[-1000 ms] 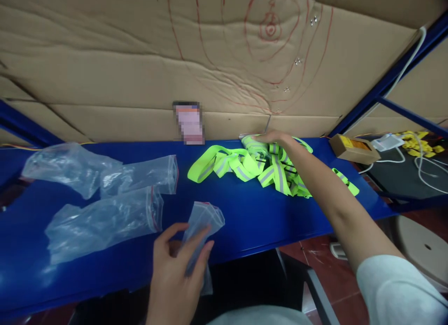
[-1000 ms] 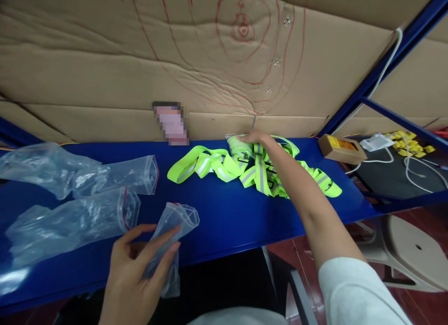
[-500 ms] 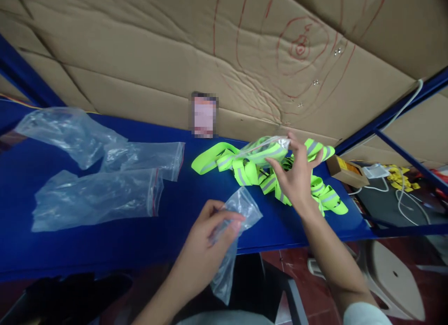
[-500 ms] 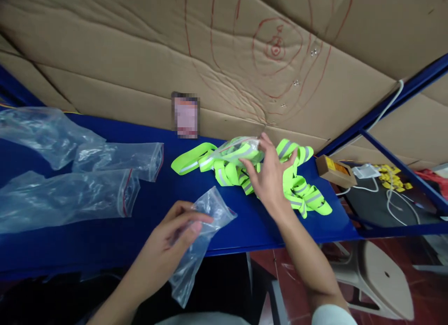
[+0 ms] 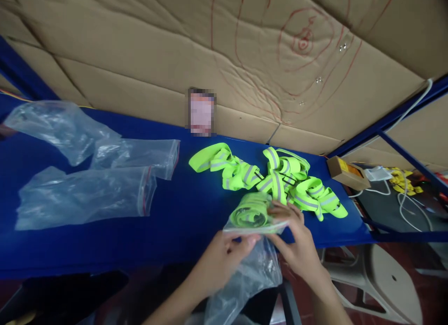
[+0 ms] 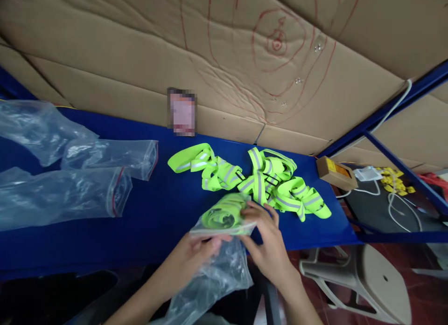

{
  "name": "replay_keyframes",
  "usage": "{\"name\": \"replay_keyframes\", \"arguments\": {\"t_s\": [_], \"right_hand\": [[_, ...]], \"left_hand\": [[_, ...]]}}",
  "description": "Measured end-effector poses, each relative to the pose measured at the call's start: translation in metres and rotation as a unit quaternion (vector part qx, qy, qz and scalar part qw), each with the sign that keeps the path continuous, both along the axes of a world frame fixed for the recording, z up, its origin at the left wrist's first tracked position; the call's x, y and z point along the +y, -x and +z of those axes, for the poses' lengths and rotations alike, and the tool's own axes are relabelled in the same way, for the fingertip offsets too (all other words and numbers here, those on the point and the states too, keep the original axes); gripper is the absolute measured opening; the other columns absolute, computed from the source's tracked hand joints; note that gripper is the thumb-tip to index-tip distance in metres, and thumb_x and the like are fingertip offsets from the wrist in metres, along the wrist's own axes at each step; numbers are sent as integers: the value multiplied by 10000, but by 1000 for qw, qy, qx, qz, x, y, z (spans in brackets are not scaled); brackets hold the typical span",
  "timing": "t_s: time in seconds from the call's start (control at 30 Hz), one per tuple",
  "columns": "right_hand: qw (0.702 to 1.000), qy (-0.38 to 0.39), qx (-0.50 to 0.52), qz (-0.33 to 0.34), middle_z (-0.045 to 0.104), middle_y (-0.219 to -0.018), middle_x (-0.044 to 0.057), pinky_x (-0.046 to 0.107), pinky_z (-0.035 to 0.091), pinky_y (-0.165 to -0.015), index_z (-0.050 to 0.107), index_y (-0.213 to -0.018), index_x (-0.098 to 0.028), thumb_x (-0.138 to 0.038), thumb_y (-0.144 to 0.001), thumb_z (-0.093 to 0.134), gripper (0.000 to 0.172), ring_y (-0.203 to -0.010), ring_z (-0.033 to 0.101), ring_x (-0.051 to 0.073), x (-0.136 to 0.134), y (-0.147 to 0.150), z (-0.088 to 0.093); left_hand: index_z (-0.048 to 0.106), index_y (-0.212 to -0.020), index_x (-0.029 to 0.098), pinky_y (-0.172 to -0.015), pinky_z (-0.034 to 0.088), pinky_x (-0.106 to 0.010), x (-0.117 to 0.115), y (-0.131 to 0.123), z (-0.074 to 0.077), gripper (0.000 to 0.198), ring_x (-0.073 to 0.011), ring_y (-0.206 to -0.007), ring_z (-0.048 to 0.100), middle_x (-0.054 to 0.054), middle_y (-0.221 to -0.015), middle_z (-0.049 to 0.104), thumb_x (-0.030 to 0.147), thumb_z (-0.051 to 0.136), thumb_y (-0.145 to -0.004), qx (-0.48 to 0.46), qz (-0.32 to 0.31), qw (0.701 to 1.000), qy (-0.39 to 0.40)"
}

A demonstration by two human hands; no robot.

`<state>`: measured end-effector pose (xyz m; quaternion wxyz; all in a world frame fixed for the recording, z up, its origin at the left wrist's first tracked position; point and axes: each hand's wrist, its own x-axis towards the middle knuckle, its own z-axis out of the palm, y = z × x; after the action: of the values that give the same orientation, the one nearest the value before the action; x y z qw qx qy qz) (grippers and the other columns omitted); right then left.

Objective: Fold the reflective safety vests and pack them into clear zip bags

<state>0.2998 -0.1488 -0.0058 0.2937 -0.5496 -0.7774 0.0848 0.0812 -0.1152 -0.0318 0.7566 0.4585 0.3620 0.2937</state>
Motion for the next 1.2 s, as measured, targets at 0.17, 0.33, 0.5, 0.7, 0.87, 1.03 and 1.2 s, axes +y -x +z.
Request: {"name": "replay_keyframes", "arguments": {"t_s": [0.17, 0.33, 0.5, 0.7, 0.87, 1.03, 1.2], "right_hand": [[992, 80, -22, 99, 673, -1305, 69, 412, 319, -1154, 545, -1329, -254, -471, -978, 656, 428, -1299, 589, 242, -30, -7, 16], [995, 37, -1, 89, 698, -1078, 46, 345, 408, -885, 600, -1297, -222, -521, -971, 639, 444, -974, 615, 203, -41, 18, 22], [993, -84, -63, 48, 740, -1007, 11, 358, 323, -919, 721, -1068, -228, -202, -1030, 585, 143, -955, 600, 191, -34, 40, 22], [997, -48, -49, 28, 726, -956, 19, 372, 324, -928, 695, -960, -201, -217, -1031, 566, 148, -909, 641, 183, -32, 48, 4], [997, 66, 7, 34, 711, -952, -4, 315, 434, -824, 683, -958, -236, -210, -1005, 614, 87, -855, 652, 162, -36, 44, -2], [978, 159, 130, 31, 687, -906, 2, 234, 526, -745, 647, -926, -230, -202, -1022, 548, 140, -826, 674, 129, -38, 40, 5], [994, 62, 92, 25, 679, -926, 19, 219, 546, -686, 629, -934, -218, -184, -1002, 549, 110, -763, 691, 119, -40, 41, 9]], "left_hand": [[727, -945, 154, -532, 304, -189, -22, 13, -7, 546, -73, -571, 361, 29, -680, 514, 684, 719, -814, -4, 45, 996, 76], [731, -1038, 189, -842, 496, -272, -37, 15, -2, 441, -157, -842, 607, -30, -878, 679, 594, 726, -864, -16, 49, 998, 38], [735, -895, 155, -759, 494, -248, -44, 13, -12, 454, -160, -799, 624, -53, -849, 715, 606, 731, -852, -19, 56, 998, 33], [719, -852, 149, -778, 518, -250, -43, 9, -32, 403, -165, -789, 635, -42, -822, 712, 551, 727, -873, 33, 93, 995, 4], [685, -766, 146, -730, 508, -229, -39, 9, -31, 383, -157, -762, 622, -57, -804, 679, 446, 589, -984, 132, 65, 971, -188], [725, -775, 159, -666, 529, -217, -41, 10, -25, 329, -147, -693, 641, -51, -753, 707, 409, 627, -965, 114, 87, 950, -276], [783, -870, 196, -733, 599, -251, -57, 7, -19, 210, -186, -812, 711, -78, -876, 759, 383, 702, -923, 144, 229, 907, -323]]}}
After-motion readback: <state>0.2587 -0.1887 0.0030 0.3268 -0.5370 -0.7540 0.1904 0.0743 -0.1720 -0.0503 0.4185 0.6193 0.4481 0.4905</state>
